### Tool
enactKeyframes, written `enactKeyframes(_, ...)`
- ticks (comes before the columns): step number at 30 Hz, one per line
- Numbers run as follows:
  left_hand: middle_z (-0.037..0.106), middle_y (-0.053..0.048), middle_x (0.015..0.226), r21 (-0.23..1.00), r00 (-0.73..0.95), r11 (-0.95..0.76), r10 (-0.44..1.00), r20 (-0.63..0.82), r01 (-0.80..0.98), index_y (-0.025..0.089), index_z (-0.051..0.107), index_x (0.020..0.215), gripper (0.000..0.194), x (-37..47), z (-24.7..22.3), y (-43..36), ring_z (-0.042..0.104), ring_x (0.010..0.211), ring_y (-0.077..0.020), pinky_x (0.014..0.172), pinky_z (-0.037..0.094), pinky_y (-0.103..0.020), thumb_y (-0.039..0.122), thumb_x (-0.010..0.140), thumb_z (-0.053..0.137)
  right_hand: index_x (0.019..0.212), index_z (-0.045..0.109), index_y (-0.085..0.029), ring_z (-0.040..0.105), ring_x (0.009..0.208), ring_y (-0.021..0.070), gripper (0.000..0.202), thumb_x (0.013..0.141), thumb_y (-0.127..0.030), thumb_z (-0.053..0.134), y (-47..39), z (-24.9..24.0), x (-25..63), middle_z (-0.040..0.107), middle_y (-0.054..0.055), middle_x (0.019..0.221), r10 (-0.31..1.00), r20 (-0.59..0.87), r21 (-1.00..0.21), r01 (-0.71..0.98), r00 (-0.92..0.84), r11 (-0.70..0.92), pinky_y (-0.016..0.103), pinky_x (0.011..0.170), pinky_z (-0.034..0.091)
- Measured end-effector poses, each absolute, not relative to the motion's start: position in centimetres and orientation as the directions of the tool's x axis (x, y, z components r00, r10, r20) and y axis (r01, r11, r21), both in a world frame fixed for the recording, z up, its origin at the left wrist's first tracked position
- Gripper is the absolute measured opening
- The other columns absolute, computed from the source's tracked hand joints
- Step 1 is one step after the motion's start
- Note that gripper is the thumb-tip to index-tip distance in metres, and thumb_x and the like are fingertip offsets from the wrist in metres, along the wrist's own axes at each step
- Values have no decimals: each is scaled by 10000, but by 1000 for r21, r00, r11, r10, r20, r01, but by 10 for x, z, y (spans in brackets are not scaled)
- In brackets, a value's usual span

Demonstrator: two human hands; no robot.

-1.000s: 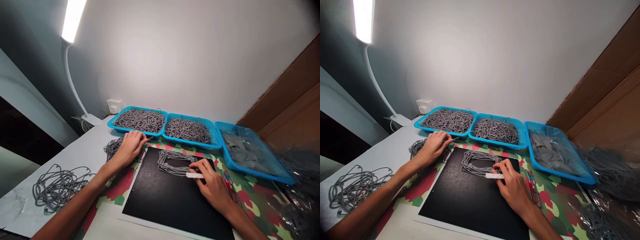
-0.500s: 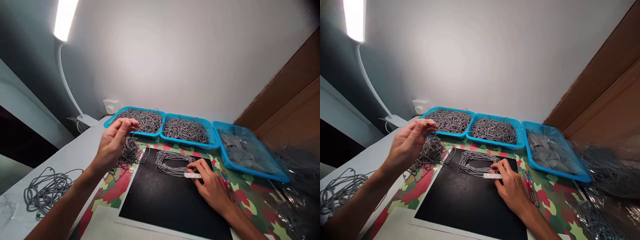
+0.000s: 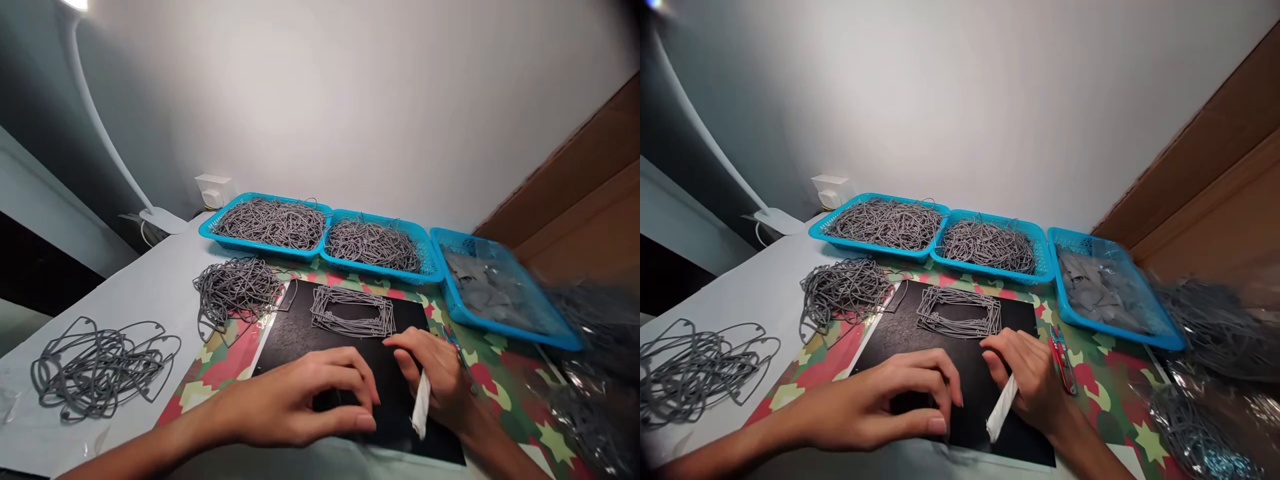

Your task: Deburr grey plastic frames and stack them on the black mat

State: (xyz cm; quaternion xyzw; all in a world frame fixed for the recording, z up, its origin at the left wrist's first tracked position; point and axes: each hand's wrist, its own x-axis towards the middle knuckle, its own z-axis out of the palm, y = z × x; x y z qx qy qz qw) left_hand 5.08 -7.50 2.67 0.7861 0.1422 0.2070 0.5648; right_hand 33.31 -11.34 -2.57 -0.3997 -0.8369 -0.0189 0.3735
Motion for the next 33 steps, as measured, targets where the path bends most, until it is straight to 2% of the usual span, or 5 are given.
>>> enactKeyframes(5, 688, -89, 1104, 716, 844, -653, 508, 172, 248, 190, 715, 1095, 239, 35, 14, -49, 665, 996, -220, 883, 503, -331, 337, 1178, 545, 971, 644, -217, 635, 607, 167, 286, 1190, -229, 460, -112, -18, 334, 708, 12, 741, 663, 565, -267, 652, -491, 710, 313, 603, 420)
enactKeyframes(8, 692, -53, 1067, 623, 875, -702, 481, 57, 345, 209, 704, 1067, 242, 22, 11, -34, 673, 983, -227, 841, 476, -314, 449, 1100, 710, 909, 630, -223, 595, 567, 148, 293, 1177, -267, 519, -114, -14, 330, 672, -12, 696, 676, 469, -322, 603, -568, 730, 303, 587, 411)
enactKeyframes(19, 712, -35, 1046, 726, 859, -531, 484, -164, 437, 224, 676, 1084, 303, 17, 22, -33, 668, 922, -205, 804, 470, -291, 490, 1166, 555, 947, 626, -244, 633, 664, 157, 330, 1005, -523, 792, -129, -12, 321, 675, -32, 782, 727, 210, -495, 570, -654, 656, 304, 659, 436)
enactKeyframes(27, 730, -35, 1006, 876, 826, -302, 538, -169, 376, 220, 643, 1134, 274, 17, 24, -28, 654, 891, -203, 799, 501, -306, 475, 1155, 543, 1002, 614, -261, 652, 832, 162, 137, 1058, -217, 731, -129, -5, 322, 702, -35, 934, 719, 42, -602, 556, -694, 573, 296, 731, 413)
enactKeyframes(33, 707, -30, 1001, 885, 817, -241, 532, -223, 399, 217, 657, 1109, 319, 16, 25, -25, 622, 880, -197, 773, 491, -299, 520, 1137, 560, 967, 580, -254, 593, 741, 153, 174, 1130, -275, 637, -128, -4, 322, 666, -27, 906, 780, 47, -614, 598, -625, 516, 298, 685, 405)
